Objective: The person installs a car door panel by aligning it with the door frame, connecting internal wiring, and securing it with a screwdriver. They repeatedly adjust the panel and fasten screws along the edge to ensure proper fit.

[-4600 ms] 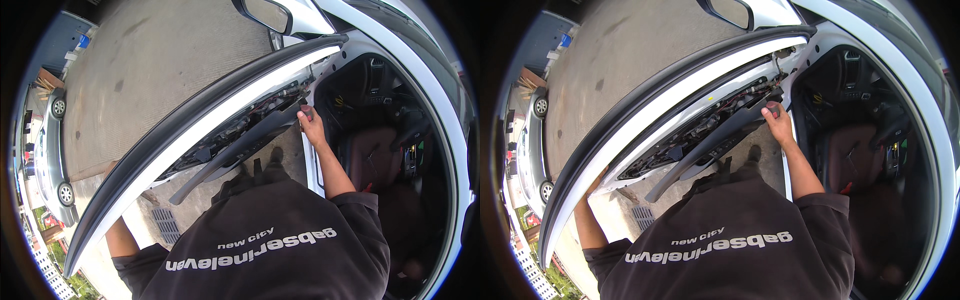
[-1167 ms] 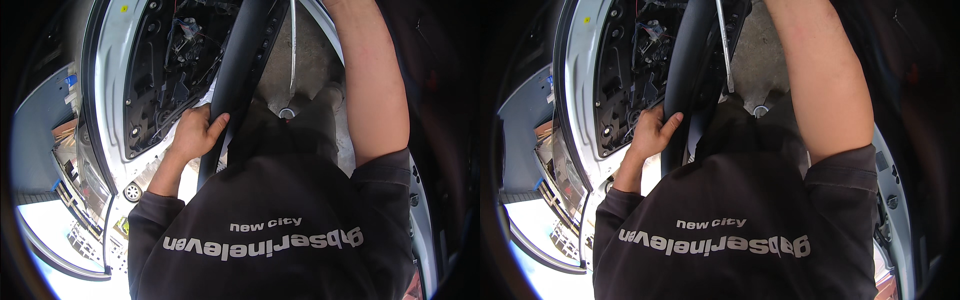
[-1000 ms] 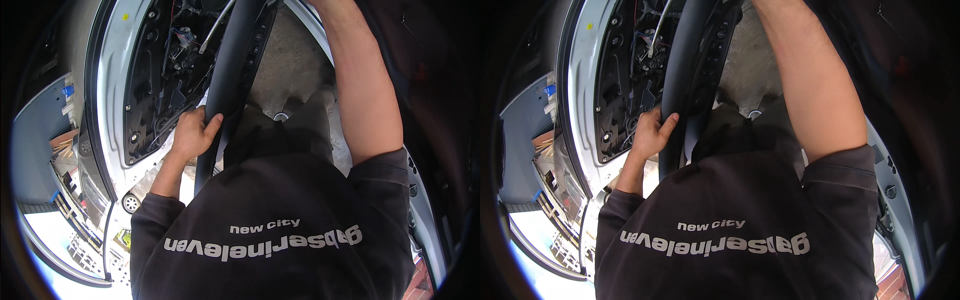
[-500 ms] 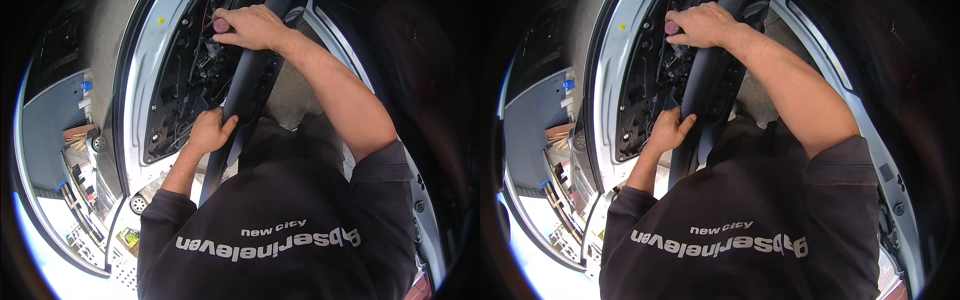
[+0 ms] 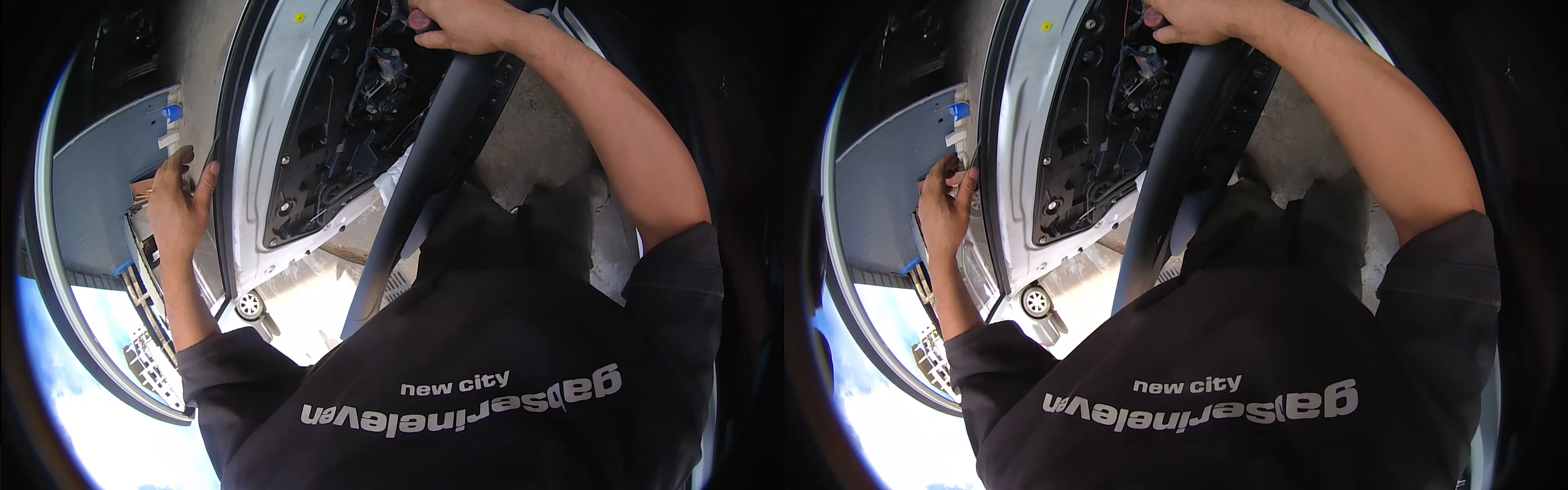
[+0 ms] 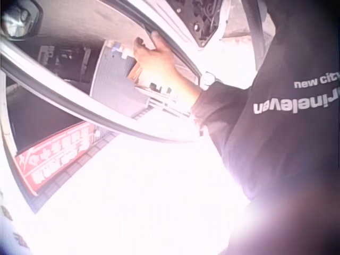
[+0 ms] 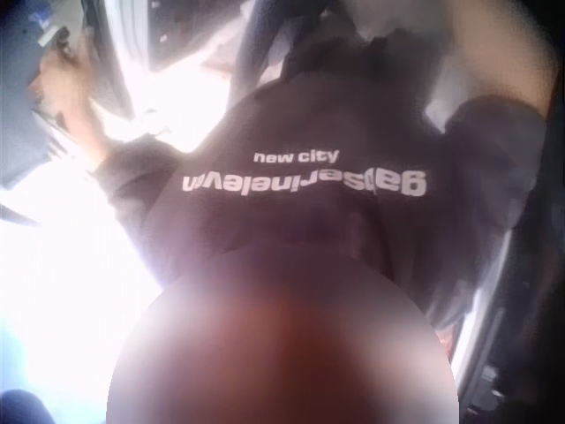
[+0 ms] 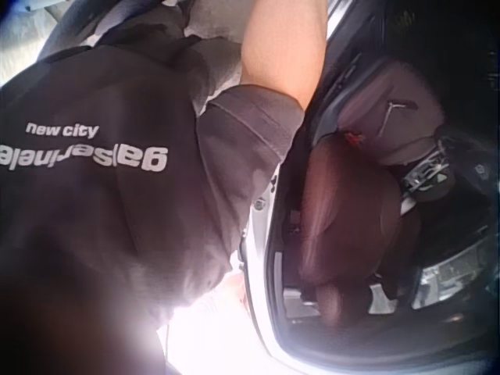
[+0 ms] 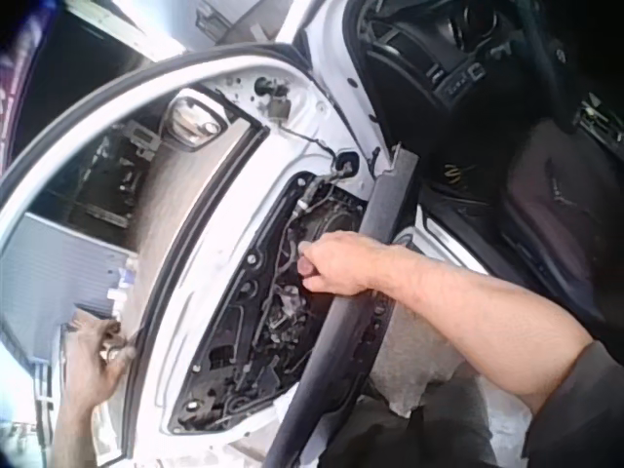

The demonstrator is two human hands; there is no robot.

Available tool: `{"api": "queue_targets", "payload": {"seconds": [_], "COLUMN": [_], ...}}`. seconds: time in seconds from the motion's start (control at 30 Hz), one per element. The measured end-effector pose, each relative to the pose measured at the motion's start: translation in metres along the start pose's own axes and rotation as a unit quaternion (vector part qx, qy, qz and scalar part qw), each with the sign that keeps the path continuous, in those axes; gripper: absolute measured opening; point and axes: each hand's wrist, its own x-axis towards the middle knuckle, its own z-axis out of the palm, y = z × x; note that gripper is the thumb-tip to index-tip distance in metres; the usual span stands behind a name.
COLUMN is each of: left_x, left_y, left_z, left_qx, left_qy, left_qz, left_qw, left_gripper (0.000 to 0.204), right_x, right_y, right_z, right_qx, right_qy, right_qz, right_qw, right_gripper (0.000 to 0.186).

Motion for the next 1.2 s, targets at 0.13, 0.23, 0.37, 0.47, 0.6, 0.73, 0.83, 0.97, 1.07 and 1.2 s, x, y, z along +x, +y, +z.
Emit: {"api": "queue_targets", "payload": {"seconds": [0.13,0.23,0.37,0.47,0.6,0.73,0.83,0.97,1.07,1.2], "left_x": [0.004,0.008,0.023,0.027,0.016,0.005,0.0,-0.002,0.001,0.002], "left_y": [-0.059,-0.065,-0.066,-0.075,-0.093,-0.113,-0.122,-0.12,-0.111,-0.102], "left_z": [0.013,0.026,0.022,0.02,0.033,0.044,0.047,0.045,0.036,0.025], "left_qx": [0.073,-0.121,-0.008,0.013,0.061,0.028,0.04,0.016,0.075,-0.016], "left_qy": [-0.263,-0.226,-0.285,-0.297,-0.225,-0.185,-0.191,-0.144,-0.21,-0.238], "left_qz": [-0.074,0.004,-0.016,0.012,0.038,0.05,0.065,0.06,0.047,0.012], "left_qw": [0.959,0.967,0.958,0.955,0.972,0.981,0.979,0.988,0.974,0.971], "left_gripper": [0.061,0.066,0.066,0.066,0.064,0.061,0.059,0.055,0.049,0.041], "right_x": [-0.001,-0.003,-0.011,-0.024,-0.03,-0.028,-0.028,-0.028,-0.028,-0.03], "right_y": [0.0,0.001,0.001,-0.001,-0.008,-0.012,-0.011,-0.008,-0.008,-0.009], "right_z": [-0.011,-0.016,-0.016,-0.015,-0.018,-0.019,-0.018,-0.016,-0.017,-0.017], "right_qx": [-0.021,-0.026,0.016,0.023,0.014,0.003,-0.002,-0.006,0.004,0.008], "right_qy": [-0.026,-0.052,0.004,0.005,0.013,0.015,0.024,0.022,0.025,0.032], "right_qz": [-0.018,-0.016,-0.052,-0.039,-0.006,0.011,0.009,0.01,0.002,-0.006], "right_qw": [0.999,0.998,0.999,0.999,1.0,1.0,1.0,1.0,1.0,0.999], "right_gripper": [0.032,0.032,0.034,0.034,0.033,0.033,0.032,0.032,0.033,0.034]}}
